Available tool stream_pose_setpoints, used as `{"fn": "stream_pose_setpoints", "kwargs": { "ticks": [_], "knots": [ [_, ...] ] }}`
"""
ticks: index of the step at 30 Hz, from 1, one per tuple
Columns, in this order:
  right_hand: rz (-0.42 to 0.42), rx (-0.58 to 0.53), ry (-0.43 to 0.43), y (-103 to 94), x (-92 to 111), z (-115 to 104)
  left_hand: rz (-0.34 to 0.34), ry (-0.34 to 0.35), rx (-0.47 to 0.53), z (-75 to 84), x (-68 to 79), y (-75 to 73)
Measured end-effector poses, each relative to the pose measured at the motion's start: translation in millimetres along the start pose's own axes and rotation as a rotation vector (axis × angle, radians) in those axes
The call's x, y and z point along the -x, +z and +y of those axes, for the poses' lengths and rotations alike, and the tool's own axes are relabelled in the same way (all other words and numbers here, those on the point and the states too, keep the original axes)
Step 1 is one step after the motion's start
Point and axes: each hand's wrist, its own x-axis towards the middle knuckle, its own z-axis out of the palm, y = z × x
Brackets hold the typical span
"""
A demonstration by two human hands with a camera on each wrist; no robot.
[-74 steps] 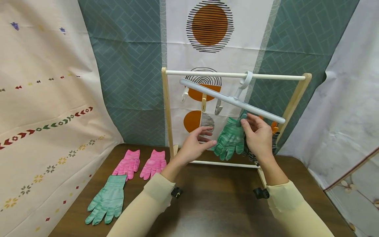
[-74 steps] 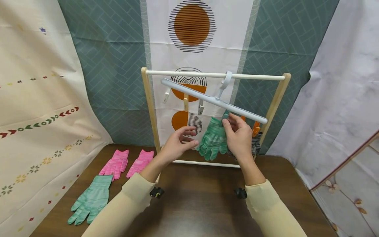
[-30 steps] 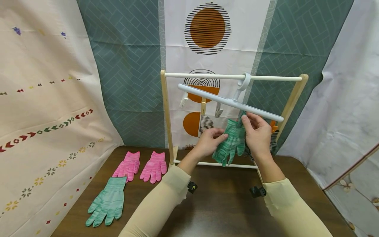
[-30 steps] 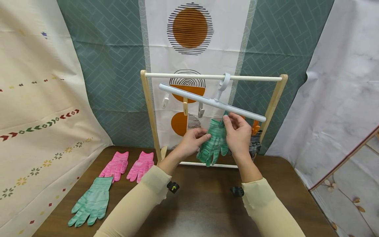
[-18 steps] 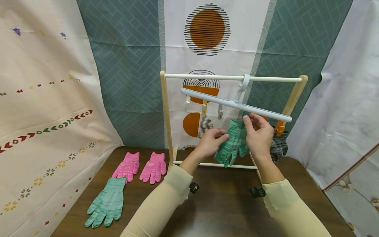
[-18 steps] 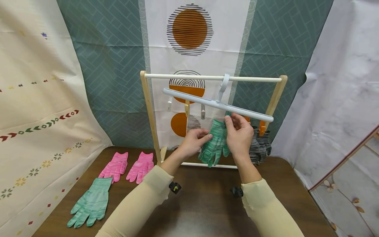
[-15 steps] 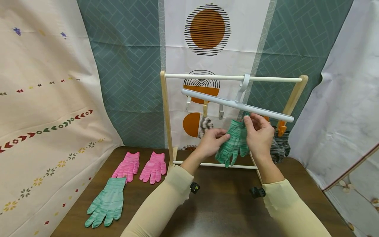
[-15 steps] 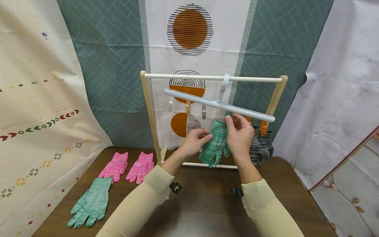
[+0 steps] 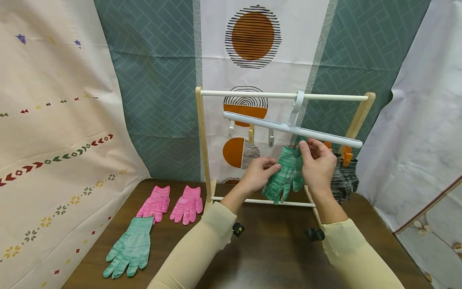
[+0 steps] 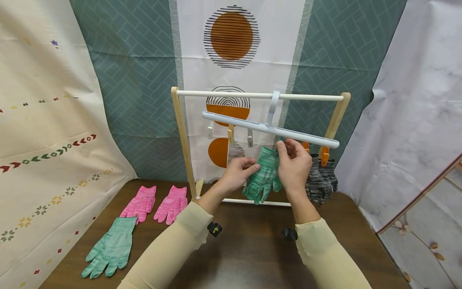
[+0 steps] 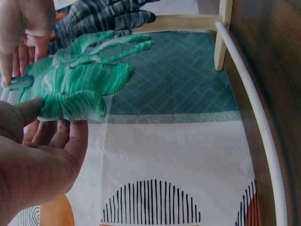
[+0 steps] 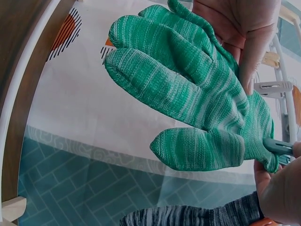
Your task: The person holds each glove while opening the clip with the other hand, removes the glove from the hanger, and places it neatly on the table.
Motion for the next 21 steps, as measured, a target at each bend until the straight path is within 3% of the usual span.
{"fn": "stream_pose_setpoints", "kwargs": {
  "ticks": [21],
  "knots": [
    [0.032,0.000,-0.012,-1.6,-2.3,0.2,0.006,-0.025,-0.028,2.7,3.5,-1.1]
  ]
}}
